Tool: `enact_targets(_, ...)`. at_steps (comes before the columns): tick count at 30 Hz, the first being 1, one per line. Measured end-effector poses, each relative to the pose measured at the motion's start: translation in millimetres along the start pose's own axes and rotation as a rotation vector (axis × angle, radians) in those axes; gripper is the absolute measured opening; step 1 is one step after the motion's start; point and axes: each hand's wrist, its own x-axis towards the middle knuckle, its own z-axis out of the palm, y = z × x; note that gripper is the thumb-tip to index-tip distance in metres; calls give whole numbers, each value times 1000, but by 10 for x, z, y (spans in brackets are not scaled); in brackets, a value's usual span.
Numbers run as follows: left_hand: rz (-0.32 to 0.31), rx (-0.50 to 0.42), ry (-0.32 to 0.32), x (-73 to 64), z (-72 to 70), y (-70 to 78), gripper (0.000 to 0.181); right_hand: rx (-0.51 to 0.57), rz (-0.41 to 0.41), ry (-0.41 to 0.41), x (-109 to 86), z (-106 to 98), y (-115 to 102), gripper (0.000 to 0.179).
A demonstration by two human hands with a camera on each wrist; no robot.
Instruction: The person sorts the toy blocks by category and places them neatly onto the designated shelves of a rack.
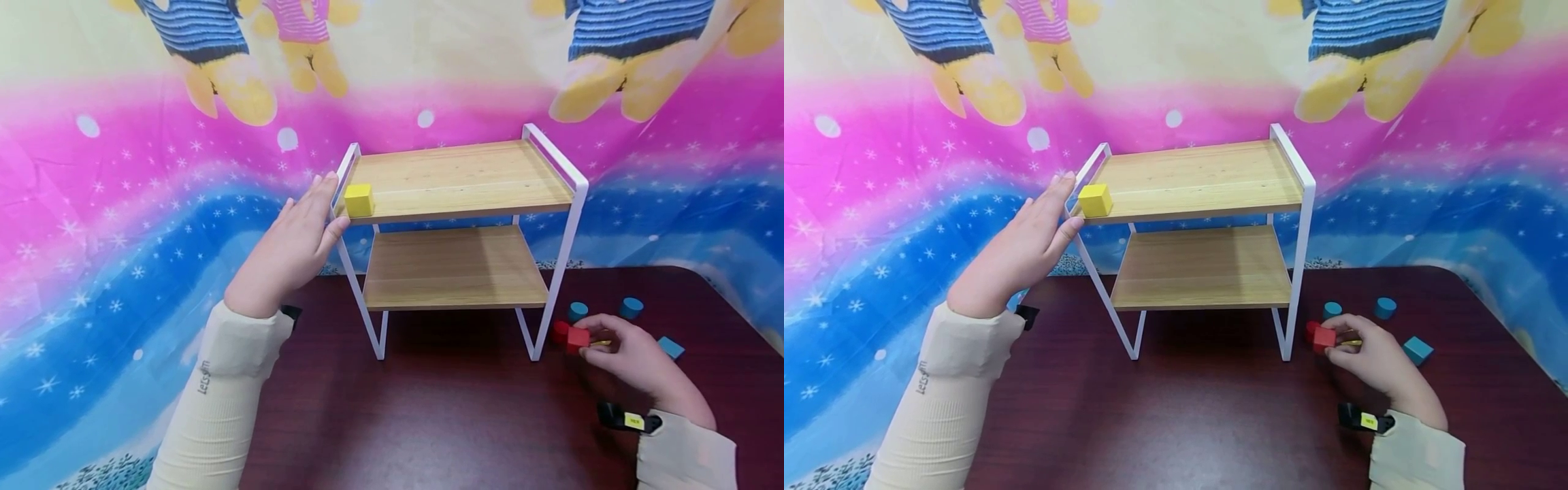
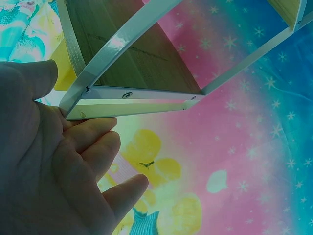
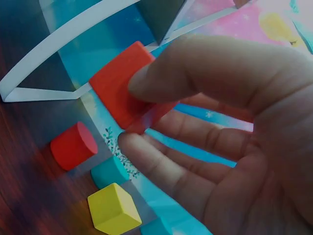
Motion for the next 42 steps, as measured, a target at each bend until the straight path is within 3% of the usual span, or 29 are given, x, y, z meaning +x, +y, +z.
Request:
enact_targets(24,4,-6,9,-10,1,8,72,-21,-76,83,-98,-53,-184,50)
enact_targets(42,11,2,4,-5,2,-7,72,-54,-147,207,-165,-121,-328,46)
